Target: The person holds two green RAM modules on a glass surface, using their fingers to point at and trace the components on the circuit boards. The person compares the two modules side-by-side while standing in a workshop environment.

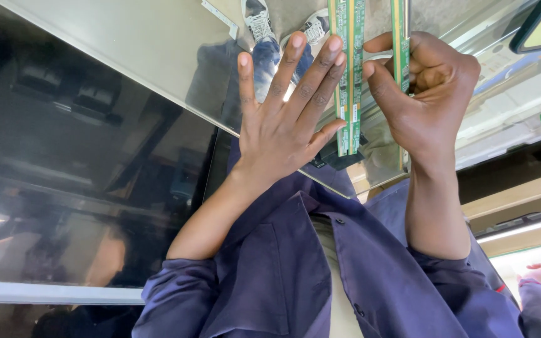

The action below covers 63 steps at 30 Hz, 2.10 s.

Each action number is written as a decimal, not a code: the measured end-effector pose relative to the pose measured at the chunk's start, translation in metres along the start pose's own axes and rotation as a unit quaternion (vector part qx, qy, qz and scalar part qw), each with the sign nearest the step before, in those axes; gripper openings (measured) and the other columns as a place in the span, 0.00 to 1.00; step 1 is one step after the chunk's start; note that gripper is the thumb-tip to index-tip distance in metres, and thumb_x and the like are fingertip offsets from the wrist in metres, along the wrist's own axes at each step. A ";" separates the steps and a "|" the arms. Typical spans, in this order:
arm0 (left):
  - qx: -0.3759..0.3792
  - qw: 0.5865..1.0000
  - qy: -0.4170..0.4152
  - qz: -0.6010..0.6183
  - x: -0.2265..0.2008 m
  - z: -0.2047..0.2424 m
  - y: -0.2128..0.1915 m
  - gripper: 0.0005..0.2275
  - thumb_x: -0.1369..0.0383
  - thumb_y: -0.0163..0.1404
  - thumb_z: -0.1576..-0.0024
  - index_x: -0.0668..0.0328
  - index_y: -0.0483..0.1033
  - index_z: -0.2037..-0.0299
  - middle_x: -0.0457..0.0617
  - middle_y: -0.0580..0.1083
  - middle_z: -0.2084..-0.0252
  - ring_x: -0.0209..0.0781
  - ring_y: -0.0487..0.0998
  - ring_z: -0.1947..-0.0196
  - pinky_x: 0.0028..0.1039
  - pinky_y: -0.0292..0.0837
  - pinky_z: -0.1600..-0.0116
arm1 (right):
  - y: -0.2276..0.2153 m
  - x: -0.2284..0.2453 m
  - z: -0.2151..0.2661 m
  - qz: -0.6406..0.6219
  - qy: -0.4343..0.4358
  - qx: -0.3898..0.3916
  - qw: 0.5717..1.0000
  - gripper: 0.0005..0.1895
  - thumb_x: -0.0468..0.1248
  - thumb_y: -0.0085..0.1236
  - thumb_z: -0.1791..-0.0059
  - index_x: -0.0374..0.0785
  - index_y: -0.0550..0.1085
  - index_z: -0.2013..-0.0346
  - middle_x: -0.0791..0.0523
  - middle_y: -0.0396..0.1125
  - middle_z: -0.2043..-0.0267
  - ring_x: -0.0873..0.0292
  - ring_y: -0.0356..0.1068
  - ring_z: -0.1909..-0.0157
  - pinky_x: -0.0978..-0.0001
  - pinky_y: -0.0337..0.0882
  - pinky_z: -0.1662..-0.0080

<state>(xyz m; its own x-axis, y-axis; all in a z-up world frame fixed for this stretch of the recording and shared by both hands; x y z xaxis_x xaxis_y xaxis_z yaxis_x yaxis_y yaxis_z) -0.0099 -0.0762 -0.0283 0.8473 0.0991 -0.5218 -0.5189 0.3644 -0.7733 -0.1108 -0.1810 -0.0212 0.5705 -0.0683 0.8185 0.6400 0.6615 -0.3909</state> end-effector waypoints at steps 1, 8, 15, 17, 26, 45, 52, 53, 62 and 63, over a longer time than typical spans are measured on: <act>0.000 1.000 -0.001 -0.001 0.000 0.000 0.001 0.36 0.47 0.61 0.29 0.60 0.52 0.26 0.47 0.48 0.26 0.60 0.46 0.28 0.73 0.32 0.38 | 0.000 0.000 0.000 -0.001 -0.001 0.000 1.000 0.05 0.27 0.62 0.43 0.27 0.76 0.53 0.58 0.55 0.76 0.68 0.50 0.71 0.75 0.50 0.65; -0.001 1.000 0.002 0.004 0.000 0.001 0.001 0.36 0.47 0.61 0.28 0.59 0.52 0.26 0.47 0.48 0.26 0.59 0.45 0.28 0.73 0.31 0.38 | -0.001 0.001 0.001 0.001 0.005 -0.004 1.000 0.04 0.25 0.60 0.43 0.26 0.76 0.54 0.58 0.56 0.73 0.68 0.47 0.71 0.75 0.48 0.65; -0.009 1.000 0.004 -0.003 0.002 0.000 0.003 0.36 0.47 0.61 0.28 0.59 0.52 0.26 0.47 0.50 0.26 0.57 0.46 0.28 0.72 0.31 0.38 | -0.002 -0.020 0.005 -0.153 -0.046 0.022 0.987 0.09 0.30 0.52 0.41 0.26 0.70 0.48 0.59 0.58 0.78 0.69 0.53 0.81 0.81 0.54 0.74; -0.011 1.000 0.005 -0.006 0.002 0.001 0.004 0.34 0.46 0.59 0.27 0.58 0.52 0.26 0.47 0.50 0.26 0.57 0.46 0.28 0.72 0.31 0.38 | -0.008 -0.011 0.011 -0.122 -0.020 0.008 0.992 0.11 0.32 0.51 0.40 0.24 0.70 0.48 0.58 0.58 0.79 0.69 0.54 0.82 0.82 0.54 0.76; -0.010 1.000 0.004 -0.028 0.003 0.002 0.004 0.34 0.45 0.60 0.27 0.56 0.52 0.26 0.44 0.52 0.26 0.56 0.49 0.28 0.71 0.34 0.38 | -0.013 -0.045 0.062 0.009 0.119 -0.068 0.991 0.07 0.31 0.63 0.45 0.32 0.73 0.57 0.60 0.59 0.72 0.68 0.54 0.71 0.77 0.55 0.65; -0.047 0.997 -0.006 -0.059 0.001 0.001 0.006 0.31 0.41 0.53 0.25 0.55 0.57 0.27 0.44 0.54 0.28 0.56 0.50 0.30 0.70 0.32 0.38 | -0.011 -0.051 0.061 -0.004 0.111 -0.049 0.993 0.16 0.26 0.73 0.50 0.31 0.69 0.68 0.54 0.62 0.73 0.66 0.58 0.72 0.75 0.56 0.69; -0.069 0.994 -0.008 -0.079 0.001 0.002 0.007 0.28 0.41 0.36 0.25 0.54 0.58 0.28 0.43 0.55 0.28 0.55 0.50 0.30 0.69 0.32 0.37 | -0.011 -0.050 0.061 -0.019 0.108 -0.050 0.993 0.17 0.25 0.72 0.50 0.30 0.68 0.68 0.54 0.61 0.75 0.66 0.57 0.73 0.75 0.56 0.69; -0.065 0.995 -0.008 -0.074 0.001 0.001 0.008 0.28 0.41 0.39 0.25 0.54 0.58 0.27 0.42 0.55 0.28 0.55 0.49 0.30 0.69 0.31 0.37 | -0.011 -0.048 0.060 -0.015 0.100 -0.048 0.994 0.16 0.26 0.72 0.50 0.30 0.68 0.68 0.54 0.60 0.75 0.66 0.57 0.73 0.75 0.56 0.69; -0.009 0.998 -0.009 -0.054 0.001 -0.002 0.011 0.32 0.42 0.47 0.25 0.55 0.49 0.25 0.45 0.47 0.26 0.56 0.42 0.28 0.71 0.28 0.38 | -0.015 -0.050 0.056 0.006 0.117 -0.060 0.991 0.15 0.30 0.72 0.52 0.34 0.69 0.69 0.56 0.63 0.74 0.67 0.61 0.71 0.77 0.61 0.68; -0.019 0.997 -0.009 -0.068 0.000 0.002 0.013 0.34 0.40 0.49 0.26 0.54 0.47 0.25 0.43 0.48 0.25 0.54 0.43 0.27 0.69 0.28 0.36 | -0.014 -0.052 0.060 0.002 0.140 -0.066 0.988 0.15 0.30 0.71 0.52 0.35 0.68 0.70 0.58 0.62 0.75 0.69 0.60 0.72 0.79 0.60 0.68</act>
<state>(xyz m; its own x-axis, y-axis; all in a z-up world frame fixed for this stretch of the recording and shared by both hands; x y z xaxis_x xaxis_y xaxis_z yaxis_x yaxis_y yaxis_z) -0.0163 -0.0690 -0.0379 0.9118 0.0678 -0.4050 -0.4027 0.3410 -0.8495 -0.1803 -0.1417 -0.0325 0.6807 -0.2817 0.6763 0.6890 0.5599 -0.4603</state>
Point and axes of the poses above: each hand's wrist, its own z-axis away from the middle knuckle, its own y-axis out of the palm, x = y × z, the point moved 8 cm from there along -z, towards the middle knuckle
